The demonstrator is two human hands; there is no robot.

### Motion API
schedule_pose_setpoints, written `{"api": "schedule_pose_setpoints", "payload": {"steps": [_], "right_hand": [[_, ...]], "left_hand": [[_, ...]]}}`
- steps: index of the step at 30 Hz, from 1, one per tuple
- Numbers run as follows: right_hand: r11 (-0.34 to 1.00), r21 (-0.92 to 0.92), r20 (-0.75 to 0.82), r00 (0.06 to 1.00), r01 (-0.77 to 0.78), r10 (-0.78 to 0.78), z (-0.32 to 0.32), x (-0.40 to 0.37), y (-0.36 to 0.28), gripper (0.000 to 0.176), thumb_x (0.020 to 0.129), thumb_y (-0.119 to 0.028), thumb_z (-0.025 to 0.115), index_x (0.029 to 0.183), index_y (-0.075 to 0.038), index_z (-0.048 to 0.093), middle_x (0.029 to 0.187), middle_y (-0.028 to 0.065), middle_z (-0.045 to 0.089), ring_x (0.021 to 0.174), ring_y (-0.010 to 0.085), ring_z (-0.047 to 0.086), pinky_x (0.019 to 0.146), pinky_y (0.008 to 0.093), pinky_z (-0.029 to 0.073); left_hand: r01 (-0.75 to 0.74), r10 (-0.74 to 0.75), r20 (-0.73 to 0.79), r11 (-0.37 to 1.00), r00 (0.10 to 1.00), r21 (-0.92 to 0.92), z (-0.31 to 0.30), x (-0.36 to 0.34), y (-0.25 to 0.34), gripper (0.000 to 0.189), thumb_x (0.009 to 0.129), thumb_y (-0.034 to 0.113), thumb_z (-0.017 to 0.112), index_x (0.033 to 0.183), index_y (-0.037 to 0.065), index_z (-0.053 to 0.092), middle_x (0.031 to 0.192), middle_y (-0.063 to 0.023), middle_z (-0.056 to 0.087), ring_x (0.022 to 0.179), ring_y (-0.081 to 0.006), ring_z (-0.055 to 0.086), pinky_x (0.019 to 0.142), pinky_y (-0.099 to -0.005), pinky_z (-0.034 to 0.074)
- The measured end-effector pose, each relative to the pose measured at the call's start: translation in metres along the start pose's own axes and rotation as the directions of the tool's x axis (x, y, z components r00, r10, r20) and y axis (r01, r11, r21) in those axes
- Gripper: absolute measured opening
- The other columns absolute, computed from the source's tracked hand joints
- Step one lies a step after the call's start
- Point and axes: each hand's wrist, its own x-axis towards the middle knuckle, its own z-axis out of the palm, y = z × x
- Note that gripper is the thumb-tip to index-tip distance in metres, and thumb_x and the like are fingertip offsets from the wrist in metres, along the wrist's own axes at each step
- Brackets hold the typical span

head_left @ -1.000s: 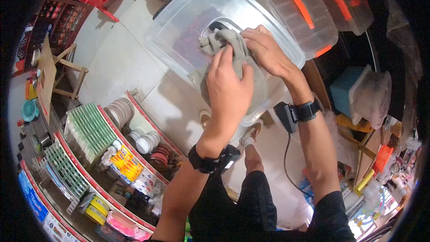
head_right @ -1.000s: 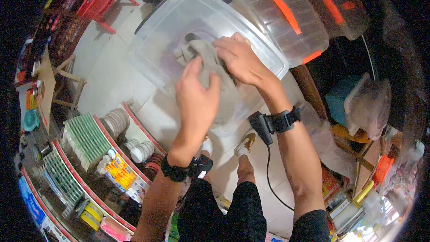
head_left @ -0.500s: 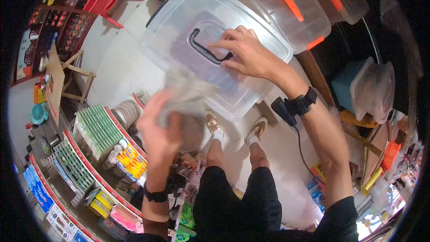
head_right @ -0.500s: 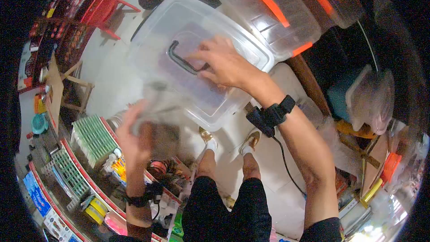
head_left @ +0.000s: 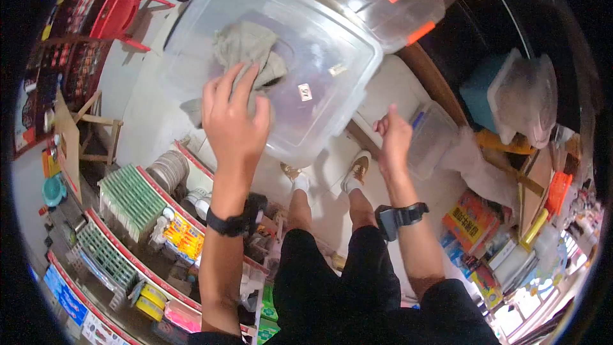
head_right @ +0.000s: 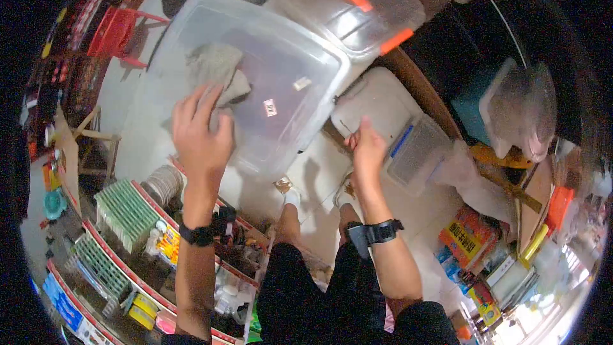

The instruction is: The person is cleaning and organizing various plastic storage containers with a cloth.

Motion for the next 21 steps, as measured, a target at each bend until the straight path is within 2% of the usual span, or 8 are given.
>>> {"api": "schedule_pose_setpoints", "payload": {"steps": [4,6,7,9,12,13,16,21], "right_hand": [[0.967,-0.168,0.156,0.973,0.194,-0.168,0.008,-0.025,0.04,0.04,0.103,-0.027,0.054,0.131,0.0,0.05,0.094,0.0051,0.062,0.077,0.0136,0.06,0.075,0.0313,0.053],[0.994,0.108,0.27,0.961,0.029,-0.058,0.011,-0.041,0.033,0.044,0.104,-0.029,0.05,0.139,-0.003,0.049,0.109,0.0084,0.061,0.092,0.0146,0.061,0.086,0.0316,0.052],[0.993,0.115,0.263,0.963,0.022,-0.052,0.013,-0.045,0.026,0.044,0.104,-0.029,0.05,0.139,-0.003,0.049,0.109,0.0084,0.061,0.092,0.0146,0.061,0.086,0.0316,0.052],[0.812,0.53,0.444,0.896,-0.246,-0.018,0.014,-0.045,0.014,0.037,0.104,-0.026,0.051,0.134,-0.005,0.053,0.118,0.0089,0.056,0.102,0.0147,0.057,0.092,0.0315,0.049],[0.923,0.382,0.371,0.922,-0.041,-0.113,0.024,-0.032,0.026,0.033,0.105,-0.027,0.049,0.125,-0.003,0.058,0.112,0.0075,0.058,0.105,0.0139,0.055,0.095,0.0307,0.046],[0.955,0.107,0.347,0.89,0.276,-0.296,0.028,-0.025,0.024,0.029,0.105,-0.028,0.047,0.11,-0.002,0.061,0.102,0.0046,0.058,0.097,0.0122,0.055,0.087,0.0287,0.048],[0.903,0.429,0.441,0.873,-0.001,-0.209,0.041,-0.033,0.003,0.027,0.105,-0.028,0.047,0.106,-0.004,0.058,0.093,0.0014,0.055,0.087,0.0104,0.054,0.079,0.0278,0.049],[0.885,0.465,0.388,0.889,0.037,-0.241,0.056,-0.034,-0.001,0.023,0.106,-0.029,0.046,0.098,-0.008,0.052,0.086,-0.0021,0.05,0.077,0.0067,0.05,0.07,0.0255,0.048]], "left_hand": [[-0.087,0.096,0.171,0.994,0.981,-0.063,0.0,-0.021,0.047,0.047,0.072,0.006,0.064,0.119,0.012,0.07,0.124,-0.0108,0.064,0.109,-0.0333,0.058,0.096,-0.0448,0.047],[-0.153,0.162,0.29,0.987,0.943,-0.053,0.008,-0.024,0.083,0.049,0.072,0.007,0.065,0.12,0.012,0.069,0.126,-0.0104,0.062,0.11,-0.0334,0.057,0.096,-0.0446,0.048],[-0.207,0.208,0.394,0.977,0.895,-0.046,0.011,-0.026,0.095,0.05,0.071,0.007,0.066,0.121,0.012,0.068,0.128,-0.01,0.061,0.112,-0.0334,0.057,0.096,-0.0444,0.048],[-0.26,0.265,0.389,0.963,0.882,-0.066,0.023,-0.025,0.109,0.051,0.072,0.009,0.068,0.122,0.012,0.067,0.129,-0.0099,0.06,0.113,-0.0338,0.056,0.096,-0.0446,0.048],[-0.34,0.364,0.314,0.931,0.877,-0.132,0.034,-0.003,0.108,0.05,0.074,0.014,0.07,0.123,0.011,0.066,0.129,-0.0107,0.06,0.114,-0.0346,0.056,0.095,-0.0449,0.048],[-0.367,0.403,0.252,0.913,0.88,-0.18,0.038,0.008,0.105,0.048,0.076,0.017,0.071,0.123,0.01,0.066,0.128,-0.0116,0.06,0.114,-0.035,0.056,0.095,-0.0449,0.048],[-0.283,0.303,0.035,0.921,0.952,-0.269,0.064,0.052,0.106,0.043,0.079,0.019,0.07,0.12,0.008,0.066,0.126,-0.0143,0.06,0.113,-0.0364,0.056,0.094,-0.0444,0.047],[-0.281,0.326,0.24,0.938,0.914,-0.203,0.065,0.052,0.101,0.044,0.079,0.018,0.07,0.121,0.006,0.065,0.124,-0.0153,0.061,0.112,-0.0363,0.056,0.094,-0.0437,0.048]]}}
